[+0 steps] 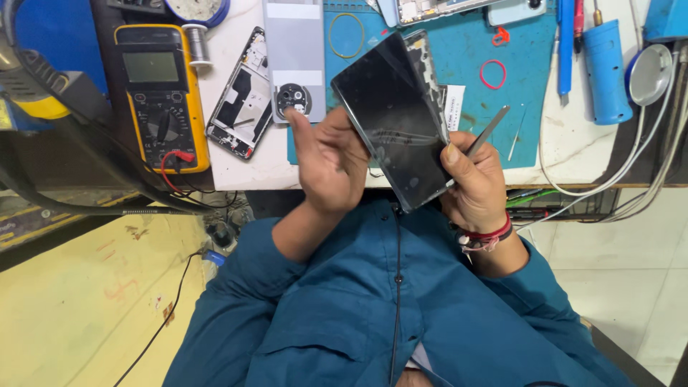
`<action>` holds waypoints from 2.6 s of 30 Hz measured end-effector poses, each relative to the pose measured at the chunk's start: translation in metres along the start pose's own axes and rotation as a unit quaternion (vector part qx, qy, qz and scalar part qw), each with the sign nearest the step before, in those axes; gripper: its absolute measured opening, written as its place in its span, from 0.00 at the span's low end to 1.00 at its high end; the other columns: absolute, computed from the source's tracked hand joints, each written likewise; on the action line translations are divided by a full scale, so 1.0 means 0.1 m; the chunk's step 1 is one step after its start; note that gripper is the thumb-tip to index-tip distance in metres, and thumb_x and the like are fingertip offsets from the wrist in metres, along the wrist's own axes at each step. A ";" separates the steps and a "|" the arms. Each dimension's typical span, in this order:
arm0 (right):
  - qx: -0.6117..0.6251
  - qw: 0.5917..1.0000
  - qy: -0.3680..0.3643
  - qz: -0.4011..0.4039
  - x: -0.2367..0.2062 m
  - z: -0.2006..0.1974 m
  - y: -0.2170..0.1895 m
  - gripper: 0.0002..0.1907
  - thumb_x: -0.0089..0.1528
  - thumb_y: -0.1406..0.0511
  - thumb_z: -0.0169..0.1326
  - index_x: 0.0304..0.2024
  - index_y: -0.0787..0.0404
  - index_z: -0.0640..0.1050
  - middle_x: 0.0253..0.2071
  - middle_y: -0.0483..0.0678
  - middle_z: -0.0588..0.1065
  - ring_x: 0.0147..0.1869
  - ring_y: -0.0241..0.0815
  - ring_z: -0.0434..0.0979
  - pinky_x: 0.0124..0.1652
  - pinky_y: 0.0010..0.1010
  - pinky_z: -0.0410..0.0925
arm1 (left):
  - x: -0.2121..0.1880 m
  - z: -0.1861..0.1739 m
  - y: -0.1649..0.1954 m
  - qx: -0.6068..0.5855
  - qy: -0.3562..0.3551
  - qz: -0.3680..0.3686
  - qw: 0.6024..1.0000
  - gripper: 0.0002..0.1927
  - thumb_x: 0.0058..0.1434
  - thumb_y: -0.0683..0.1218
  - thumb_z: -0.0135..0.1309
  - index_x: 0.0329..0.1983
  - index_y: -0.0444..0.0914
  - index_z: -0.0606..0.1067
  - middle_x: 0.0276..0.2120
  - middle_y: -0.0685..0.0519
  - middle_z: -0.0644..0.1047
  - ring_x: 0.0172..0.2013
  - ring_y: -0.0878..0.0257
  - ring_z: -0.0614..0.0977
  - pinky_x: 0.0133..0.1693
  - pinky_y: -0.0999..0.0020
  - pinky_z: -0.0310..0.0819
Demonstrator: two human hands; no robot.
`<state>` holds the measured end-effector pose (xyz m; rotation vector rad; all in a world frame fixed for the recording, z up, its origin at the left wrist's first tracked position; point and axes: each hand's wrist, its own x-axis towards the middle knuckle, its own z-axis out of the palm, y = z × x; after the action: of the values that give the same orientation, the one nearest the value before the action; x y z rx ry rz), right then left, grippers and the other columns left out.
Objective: The person tests a smartphone's touchscreen and fingerprint sensor, then removes the back cover and battery, unscrews internal screws with a screwdriver, and pries at the phone's edge with a blue plastic tool while other phone frames and repair tools lie on the workbench.
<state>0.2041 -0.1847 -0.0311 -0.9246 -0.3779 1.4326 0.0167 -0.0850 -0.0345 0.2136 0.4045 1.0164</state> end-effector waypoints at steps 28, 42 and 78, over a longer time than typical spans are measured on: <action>0.129 0.962 0.032 0.238 -0.09 0.14 -0.11 0.24 0.59 0.56 0.58 0.54 0.59 0.72 0.42 0.47 0.77 0.33 0.35 0.75 0.26 0.23 0.61 | 0.45 0.31 -0.04 0.010 -0.249 -0.119 0.961 0.11 0.70 0.40 0.61 0.54 0.34 0.78 0.50 0.45 0.83 0.46 0.59 0.85 0.49 0.66 0.82; -0.535 0.802 0.059 -0.257 0.09 -0.09 -0.45 0.20 0.74 0.63 0.61 0.63 0.68 0.74 0.57 0.52 0.77 0.62 0.40 0.77 0.64 0.33 0.69 | 0.04 0.20 0.20 0.258 -0.056 -0.003 0.964 0.08 0.66 0.36 0.62 0.49 0.31 0.80 0.42 0.50 0.84 0.41 0.69 0.84 0.47 0.73 0.81; -0.867 0.422 0.180 -0.193 0.56 -0.65 -1.11 0.10 0.65 0.60 0.64 0.43 0.59 0.86 0.34 0.52 0.80 0.38 0.55 0.79 0.39 0.43 0.70 | -0.23 0.05 0.11 0.217 -0.041 -0.078 0.972 0.07 0.70 0.40 0.58 0.49 0.32 0.79 0.39 0.53 0.82 0.38 0.68 0.82 0.41 0.70 0.81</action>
<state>0.3343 -0.1392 -0.0066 -2.4349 -1.7373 -0.2276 -0.0005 -0.0990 -0.0206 0.6056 0.5577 0.7531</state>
